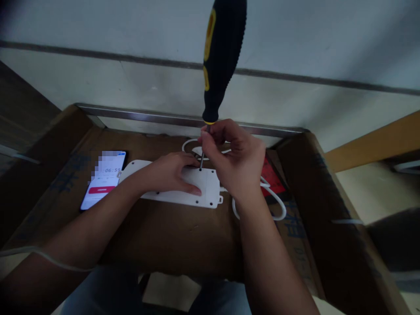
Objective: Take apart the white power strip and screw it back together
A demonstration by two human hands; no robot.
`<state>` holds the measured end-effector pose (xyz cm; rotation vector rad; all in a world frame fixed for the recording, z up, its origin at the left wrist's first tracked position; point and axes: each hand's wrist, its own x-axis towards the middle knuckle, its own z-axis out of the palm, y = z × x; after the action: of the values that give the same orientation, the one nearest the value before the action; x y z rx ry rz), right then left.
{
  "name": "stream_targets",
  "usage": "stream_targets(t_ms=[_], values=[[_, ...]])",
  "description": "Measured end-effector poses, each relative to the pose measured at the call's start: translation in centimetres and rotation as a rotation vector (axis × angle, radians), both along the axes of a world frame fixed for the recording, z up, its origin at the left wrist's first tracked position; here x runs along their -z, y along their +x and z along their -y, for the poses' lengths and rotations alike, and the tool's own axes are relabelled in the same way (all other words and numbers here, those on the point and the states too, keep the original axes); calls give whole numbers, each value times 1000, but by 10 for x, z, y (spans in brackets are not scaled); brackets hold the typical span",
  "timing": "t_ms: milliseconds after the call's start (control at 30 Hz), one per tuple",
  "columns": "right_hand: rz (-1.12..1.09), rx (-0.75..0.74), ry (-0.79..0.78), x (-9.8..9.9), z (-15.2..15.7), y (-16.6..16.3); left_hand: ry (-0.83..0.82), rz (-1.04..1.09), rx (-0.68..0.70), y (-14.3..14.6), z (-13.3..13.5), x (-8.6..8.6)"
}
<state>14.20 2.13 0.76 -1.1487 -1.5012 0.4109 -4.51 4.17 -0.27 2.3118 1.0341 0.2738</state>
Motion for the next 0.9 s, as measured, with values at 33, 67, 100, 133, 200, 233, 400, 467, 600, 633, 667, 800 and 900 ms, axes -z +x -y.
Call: stream_targets(t_ms=[33,67,100,133,200,233,400,467,600,633,667,800,900], values=[[0,1,-1,0,0,0,0,0,1,0,0,0],[0,1,-2,-1,0,0,-1,1,2,0,0,0],[-1,-1,-3,-1,1,0,-4,2,2,0,0,0],[-4,-3,-4,-1,1,0,-7,3,2,0,0,0],[-12,-4,-7,-2,1,0,-11,-2,1,1,0,0],[-16,-4,-7,-2,1,-1,-12,-6,-1,1,0,0],[-31,15,1,-2,0,-1,-15,-22,1,1,0,0],[-37,23,7,-1,-1,-2,-16,-21,3,1,0,0],[-43,25,19,-1,-2,-2,-14,-20,0,1,0,1],[-43,25,24,-1,-2,-2,-14,-19,-3,0,0,0],[-44,25,26,-1,-2,-2,-18,-21,-3,0,0,0],[-30,23,18,-2,0,-2,-32,-51,1,1,1,-3],[-20,25,16,-3,1,-2,-39,-68,-4,1,1,-5]])
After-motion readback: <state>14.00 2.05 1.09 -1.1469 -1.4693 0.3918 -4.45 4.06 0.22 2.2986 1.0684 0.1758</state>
